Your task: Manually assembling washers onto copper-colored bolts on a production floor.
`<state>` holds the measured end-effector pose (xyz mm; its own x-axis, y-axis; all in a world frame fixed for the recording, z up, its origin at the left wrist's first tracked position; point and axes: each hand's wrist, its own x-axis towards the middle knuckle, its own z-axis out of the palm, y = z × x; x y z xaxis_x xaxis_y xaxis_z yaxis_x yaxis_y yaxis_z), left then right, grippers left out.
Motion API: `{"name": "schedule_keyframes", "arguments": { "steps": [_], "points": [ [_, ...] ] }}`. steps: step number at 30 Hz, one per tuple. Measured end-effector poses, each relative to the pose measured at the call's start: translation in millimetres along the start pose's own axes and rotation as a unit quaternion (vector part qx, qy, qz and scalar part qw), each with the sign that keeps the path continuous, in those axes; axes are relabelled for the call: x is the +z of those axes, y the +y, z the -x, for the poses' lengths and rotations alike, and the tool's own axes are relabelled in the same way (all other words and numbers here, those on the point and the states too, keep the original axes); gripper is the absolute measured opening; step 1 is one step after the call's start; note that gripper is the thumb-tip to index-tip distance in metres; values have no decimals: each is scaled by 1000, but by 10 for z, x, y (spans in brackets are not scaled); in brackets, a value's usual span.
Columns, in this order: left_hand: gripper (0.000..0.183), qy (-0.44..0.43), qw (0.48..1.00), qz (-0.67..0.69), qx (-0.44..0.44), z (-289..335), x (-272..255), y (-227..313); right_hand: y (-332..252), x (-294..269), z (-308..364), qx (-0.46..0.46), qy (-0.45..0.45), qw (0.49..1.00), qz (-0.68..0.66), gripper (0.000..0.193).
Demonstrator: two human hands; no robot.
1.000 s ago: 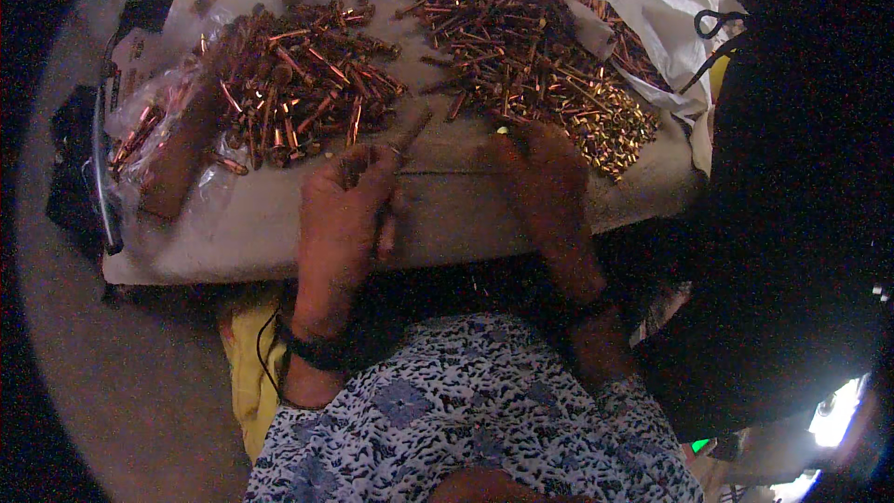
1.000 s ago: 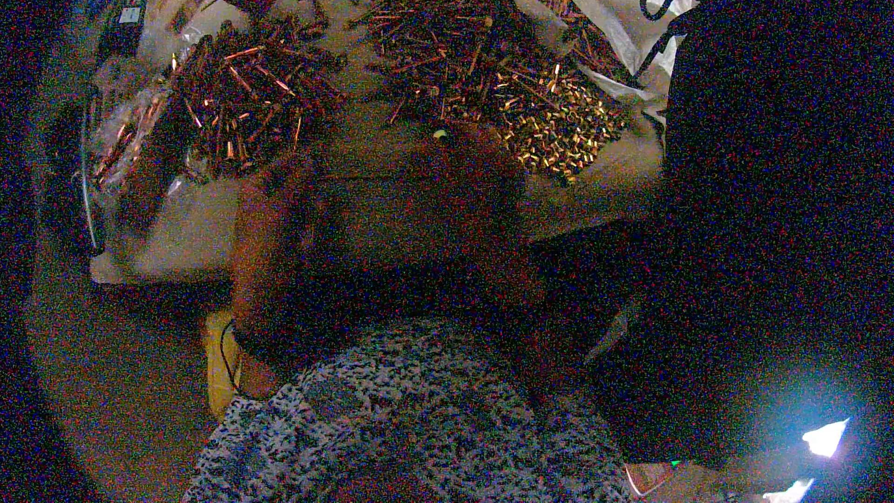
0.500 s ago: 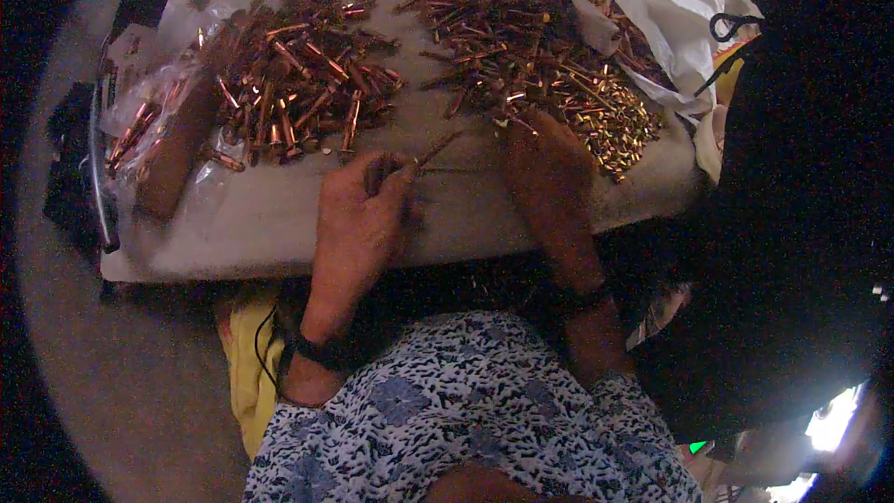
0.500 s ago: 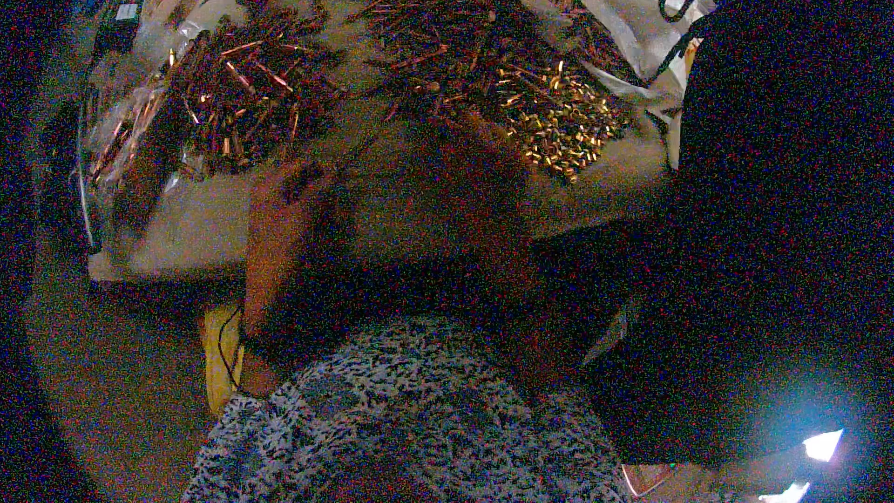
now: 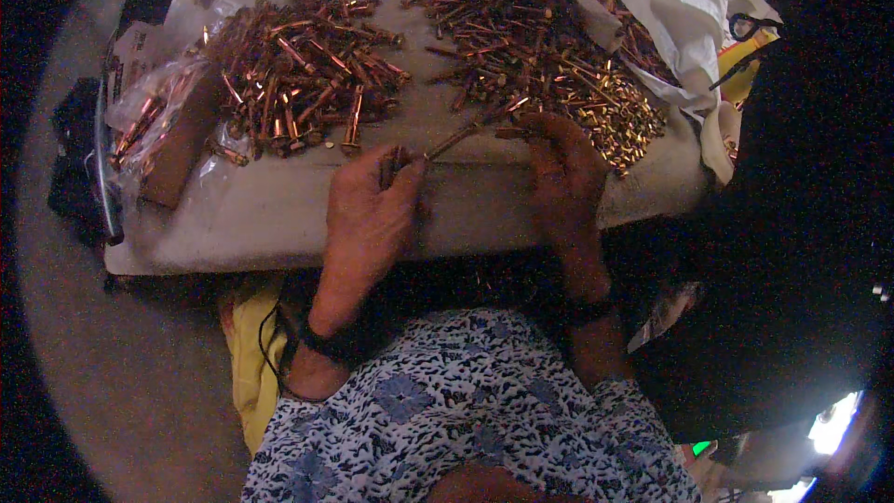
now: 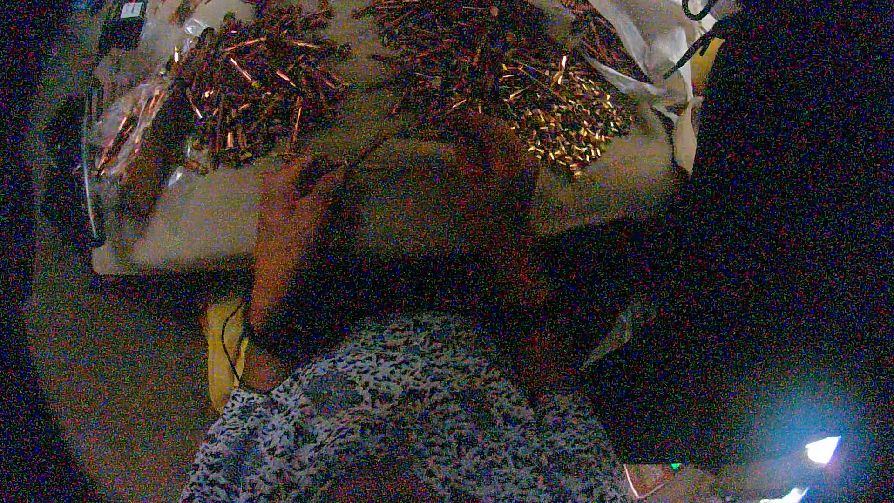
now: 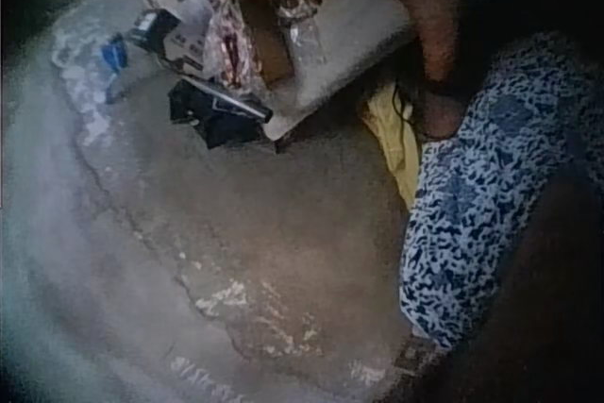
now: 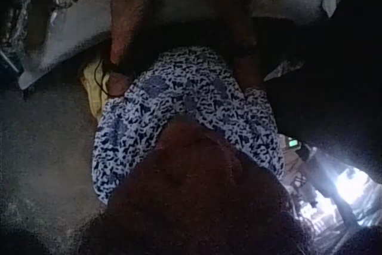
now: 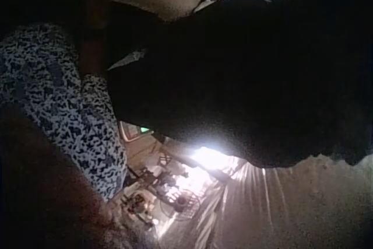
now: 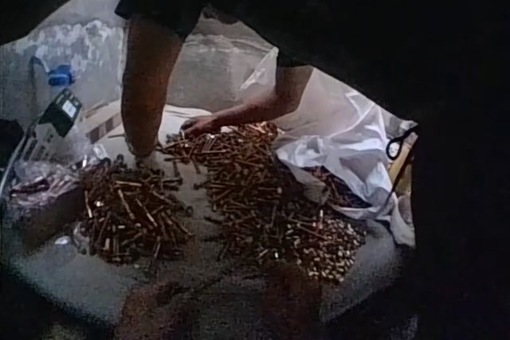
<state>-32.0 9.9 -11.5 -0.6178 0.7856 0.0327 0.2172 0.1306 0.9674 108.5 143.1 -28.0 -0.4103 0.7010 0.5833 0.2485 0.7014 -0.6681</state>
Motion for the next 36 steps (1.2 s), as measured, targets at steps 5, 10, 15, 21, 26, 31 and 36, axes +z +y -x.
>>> {"name": "schedule_keyframes", "arguments": {
  "steps": [5, 10, 15, 21, 26, 31, 36],
  "points": [
    [17, 27, 993, -76, 81, -20, 13, -62, 1, -18, 45, 83, -28, 991, -105, 18],
    [17, 19, 988, -113, 100, -30, 4, -75, -177, -88, -61, 253, -35, 924, -287, 18],
    [19, 36, 974, -159, 155, -17, 16, -74, 162, 25, 85, 30, -46, 993, -103, 17],
    [21, 15, 974, -181, 133, -32, 18, -74, 54, 26, 69, 102, -31, 974, -201, 22],
    [22, -34, 987, -150, 36, -9, 7, 155, 26, 40, 71, 161, -4, 924, -346, 29],
    [23, 43, 974, -185, 121, -30, 45, -121, 53, -27, 33, 154, -87, 913, -369, 28],
    [22, 25, 974, -189, 119, 7, 37, 25, -34, -8, 13, 180, -73, 919, -344, 22]
  ]
}}
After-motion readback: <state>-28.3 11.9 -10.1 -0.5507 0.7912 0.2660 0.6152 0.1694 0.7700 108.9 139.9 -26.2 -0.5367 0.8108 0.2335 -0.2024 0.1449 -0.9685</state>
